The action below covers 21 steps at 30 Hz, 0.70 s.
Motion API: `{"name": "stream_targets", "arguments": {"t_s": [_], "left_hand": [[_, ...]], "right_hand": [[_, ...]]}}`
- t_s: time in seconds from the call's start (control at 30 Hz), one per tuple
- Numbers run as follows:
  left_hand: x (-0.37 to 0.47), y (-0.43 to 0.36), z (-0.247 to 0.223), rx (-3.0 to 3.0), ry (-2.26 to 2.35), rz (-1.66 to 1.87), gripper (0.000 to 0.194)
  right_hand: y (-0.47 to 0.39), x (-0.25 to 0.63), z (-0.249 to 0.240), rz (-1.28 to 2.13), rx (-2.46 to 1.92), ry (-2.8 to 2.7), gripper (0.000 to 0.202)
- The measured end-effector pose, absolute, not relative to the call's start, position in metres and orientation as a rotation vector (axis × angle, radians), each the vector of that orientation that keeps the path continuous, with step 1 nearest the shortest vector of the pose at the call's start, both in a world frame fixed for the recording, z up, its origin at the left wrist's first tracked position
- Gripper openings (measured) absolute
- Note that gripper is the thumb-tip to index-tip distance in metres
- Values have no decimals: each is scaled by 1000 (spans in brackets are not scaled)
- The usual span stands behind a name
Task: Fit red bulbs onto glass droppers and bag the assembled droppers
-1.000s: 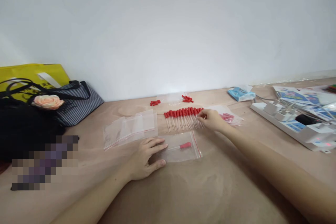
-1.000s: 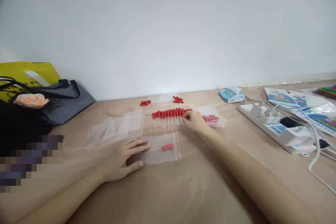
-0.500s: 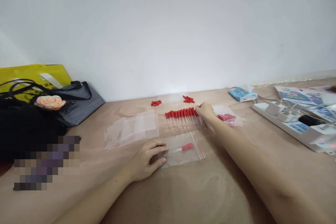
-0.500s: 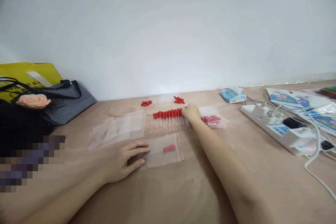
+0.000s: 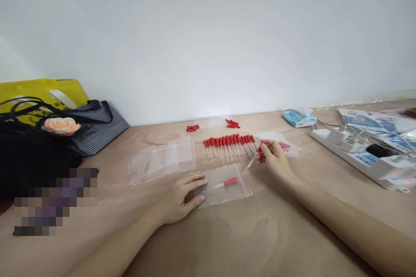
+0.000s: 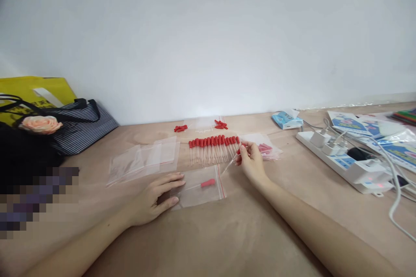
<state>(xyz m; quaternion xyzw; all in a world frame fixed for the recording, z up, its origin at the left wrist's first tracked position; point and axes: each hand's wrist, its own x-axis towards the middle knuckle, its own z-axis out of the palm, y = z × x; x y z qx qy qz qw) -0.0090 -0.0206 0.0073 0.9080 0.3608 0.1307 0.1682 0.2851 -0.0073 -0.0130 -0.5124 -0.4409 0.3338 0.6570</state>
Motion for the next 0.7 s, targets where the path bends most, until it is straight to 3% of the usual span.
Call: {"name": "stream_targets", "arguments": {"t_s": [0.43, 0.7], "left_hand": [[-9, -20, 8, 2625, 1026, 345, 39], [-9, -21, 10, 2602, 1067, 354, 47]], "right_hand": [[-15, 278, -15, 905, -1134, -785, 23], [-32, 260, -9, 1210, -1062, -841, 27]]}}
